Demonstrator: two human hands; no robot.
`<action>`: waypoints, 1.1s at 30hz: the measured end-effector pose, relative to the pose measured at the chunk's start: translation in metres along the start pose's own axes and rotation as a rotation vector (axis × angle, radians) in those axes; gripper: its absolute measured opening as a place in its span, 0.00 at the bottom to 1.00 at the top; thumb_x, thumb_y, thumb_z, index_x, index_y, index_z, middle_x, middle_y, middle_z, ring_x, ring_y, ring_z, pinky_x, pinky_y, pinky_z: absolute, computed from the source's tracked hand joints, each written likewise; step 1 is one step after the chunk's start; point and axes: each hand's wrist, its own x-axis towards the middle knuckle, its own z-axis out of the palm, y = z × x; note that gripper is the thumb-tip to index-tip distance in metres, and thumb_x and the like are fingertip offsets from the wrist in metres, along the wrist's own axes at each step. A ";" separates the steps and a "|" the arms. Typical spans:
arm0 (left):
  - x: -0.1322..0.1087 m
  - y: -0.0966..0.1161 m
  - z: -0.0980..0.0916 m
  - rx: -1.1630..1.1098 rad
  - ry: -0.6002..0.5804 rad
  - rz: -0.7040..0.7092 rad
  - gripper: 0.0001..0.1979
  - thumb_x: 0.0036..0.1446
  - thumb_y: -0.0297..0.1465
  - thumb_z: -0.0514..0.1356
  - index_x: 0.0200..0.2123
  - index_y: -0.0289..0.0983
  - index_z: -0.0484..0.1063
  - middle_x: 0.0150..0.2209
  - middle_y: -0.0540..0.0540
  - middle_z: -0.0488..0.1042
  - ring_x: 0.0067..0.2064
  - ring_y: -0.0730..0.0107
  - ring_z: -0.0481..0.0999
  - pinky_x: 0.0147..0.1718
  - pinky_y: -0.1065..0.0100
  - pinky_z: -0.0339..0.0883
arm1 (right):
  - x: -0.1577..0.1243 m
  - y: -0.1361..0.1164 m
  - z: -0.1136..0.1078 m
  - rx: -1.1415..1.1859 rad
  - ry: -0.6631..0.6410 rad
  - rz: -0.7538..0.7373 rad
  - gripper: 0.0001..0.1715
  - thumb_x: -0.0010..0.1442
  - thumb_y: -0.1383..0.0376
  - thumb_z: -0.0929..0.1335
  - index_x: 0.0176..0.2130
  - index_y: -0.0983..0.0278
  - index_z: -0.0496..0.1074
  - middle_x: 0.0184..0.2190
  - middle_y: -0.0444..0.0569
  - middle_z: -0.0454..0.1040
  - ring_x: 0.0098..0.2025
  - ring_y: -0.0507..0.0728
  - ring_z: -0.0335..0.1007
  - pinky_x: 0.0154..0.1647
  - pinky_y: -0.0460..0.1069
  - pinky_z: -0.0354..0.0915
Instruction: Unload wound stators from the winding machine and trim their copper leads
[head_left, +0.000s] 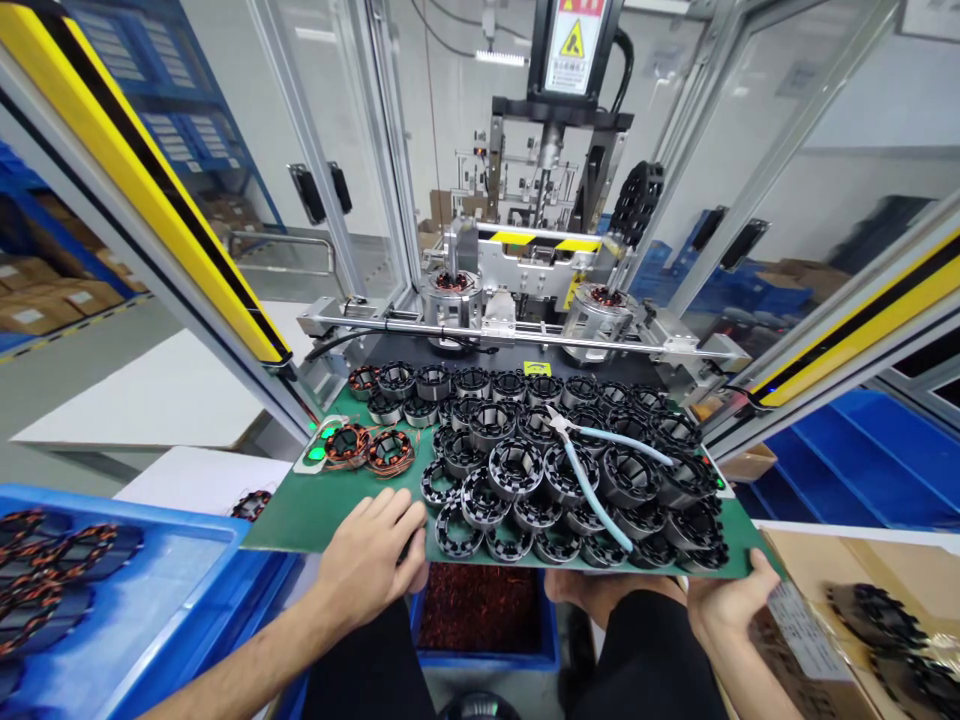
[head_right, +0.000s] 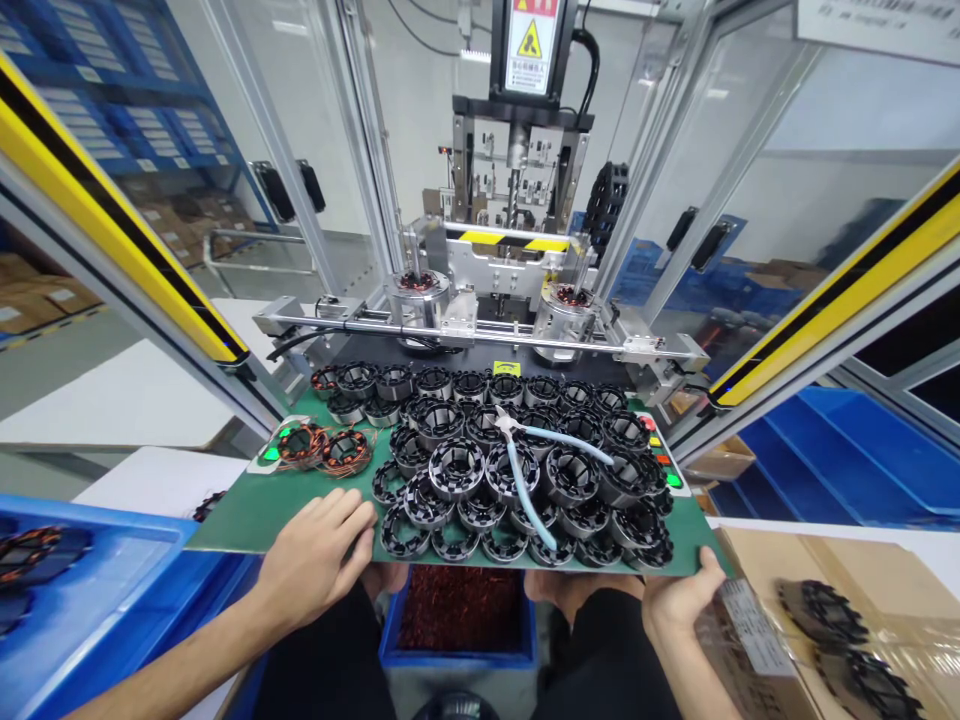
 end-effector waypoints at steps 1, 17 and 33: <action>0.000 0.000 0.000 0.000 -0.001 0.001 0.09 0.75 0.26 0.56 0.39 0.41 0.69 0.37 0.46 0.71 0.40 0.56 0.67 0.42 0.56 0.57 | 0.000 0.000 0.000 0.002 0.001 -0.004 0.21 0.77 0.49 0.73 0.49 0.65 0.81 0.45 0.50 0.84 0.41 0.56 0.82 0.44 0.53 0.80; 0.000 0.000 0.000 0.002 0.006 -0.001 0.09 0.76 0.27 0.55 0.39 0.41 0.69 0.36 0.46 0.70 0.39 0.56 0.66 0.41 0.56 0.57 | 0.005 0.005 -0.004 -0.009 -0.047 -0.043 0.23 0.75 0.47 0.74 0.49 0.65 0.82 0.42 0.49 0.85 0.39 0.55 0.81 0.42 0.53 0.80; -0.001 0.000 0.001 0.000 0.002 -0.007 0.09 0.74 0.26 0.57 0.38 0.40 0.70 0.36 0.46 0.71 0.40 0.56 0.66 0.41 0.56 0.58 | -0.002 0.004 0.000 0.004 -0.022 -0.026 0.22 0.76 0.48 0.72 0.48 0.65 0.81 0.42 0.49 0.84 0.37 0.54 0.80 0.38 0.50 0.77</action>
